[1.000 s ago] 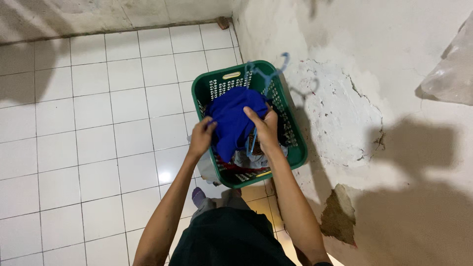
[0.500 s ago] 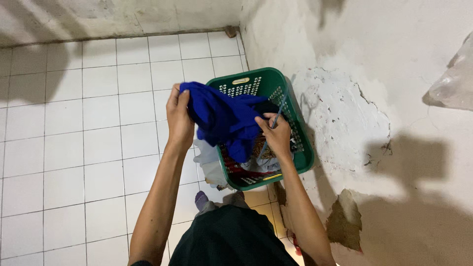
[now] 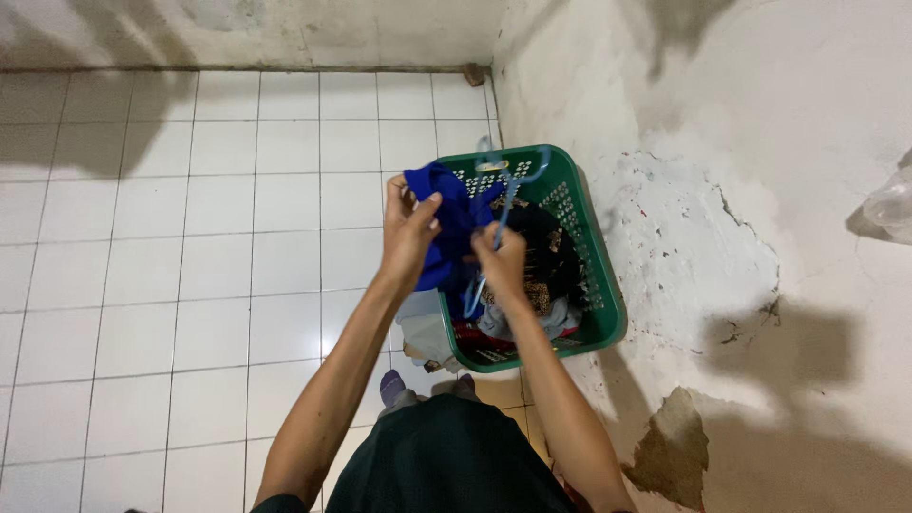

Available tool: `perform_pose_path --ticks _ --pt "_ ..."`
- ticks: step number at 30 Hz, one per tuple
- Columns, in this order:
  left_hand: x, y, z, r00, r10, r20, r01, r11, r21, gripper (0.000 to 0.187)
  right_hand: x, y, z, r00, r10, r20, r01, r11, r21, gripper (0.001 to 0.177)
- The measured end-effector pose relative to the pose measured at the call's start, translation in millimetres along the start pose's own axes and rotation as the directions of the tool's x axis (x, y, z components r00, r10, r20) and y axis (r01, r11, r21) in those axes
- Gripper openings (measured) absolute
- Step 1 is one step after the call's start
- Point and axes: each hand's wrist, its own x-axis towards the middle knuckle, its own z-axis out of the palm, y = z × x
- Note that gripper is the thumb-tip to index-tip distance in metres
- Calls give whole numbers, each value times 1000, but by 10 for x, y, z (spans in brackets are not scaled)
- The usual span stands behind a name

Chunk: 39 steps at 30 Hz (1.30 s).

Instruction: The person takes clothing items one at a time from a basket, places them onto hangers, and then hangs the hangers on a metal rack.

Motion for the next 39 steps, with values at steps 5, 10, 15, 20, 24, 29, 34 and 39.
perform_pose_path --ticks 5,10,15,20,24,29,34,39 --pt "89 -150 -464 998 61 4 -60 981 186 54 75 -359 -172 989 142 -39 -138 986 96 34" --pt "157 -532 -662 1000 19 10 -21 864 503 82 115 -617 -65 996 5 91 -28 966 256 39" --pt "120 -1039 -899 921 -75 382 -172 803 570 66 70 -1025 149 978 75 194 -160 867 472 37" --pt "133 -935 -1062 948 -112 299 -50 873 486 29 71 -1222 329 954 7 300 -188 793 579 33" --pt "56 -288 -1124 999 25 -42 4 813 582 14 125 -1219 426 974 122 188 -200 851 485 19" --pt "-110 409 -1279 942 319 -103 -212 805 554 10 232 -863 526 998 -6 65 1 996 85 29" --pt "-297 719 -1431 857 486 -174 -301 743 597 11 171 -674 784 982 4 191 21 991 -130 48" --pt "-435 1034 -1572 764 595 -250 -367 719 590 8 163 -625 1103 962 -2 272 17 998 -53 47"
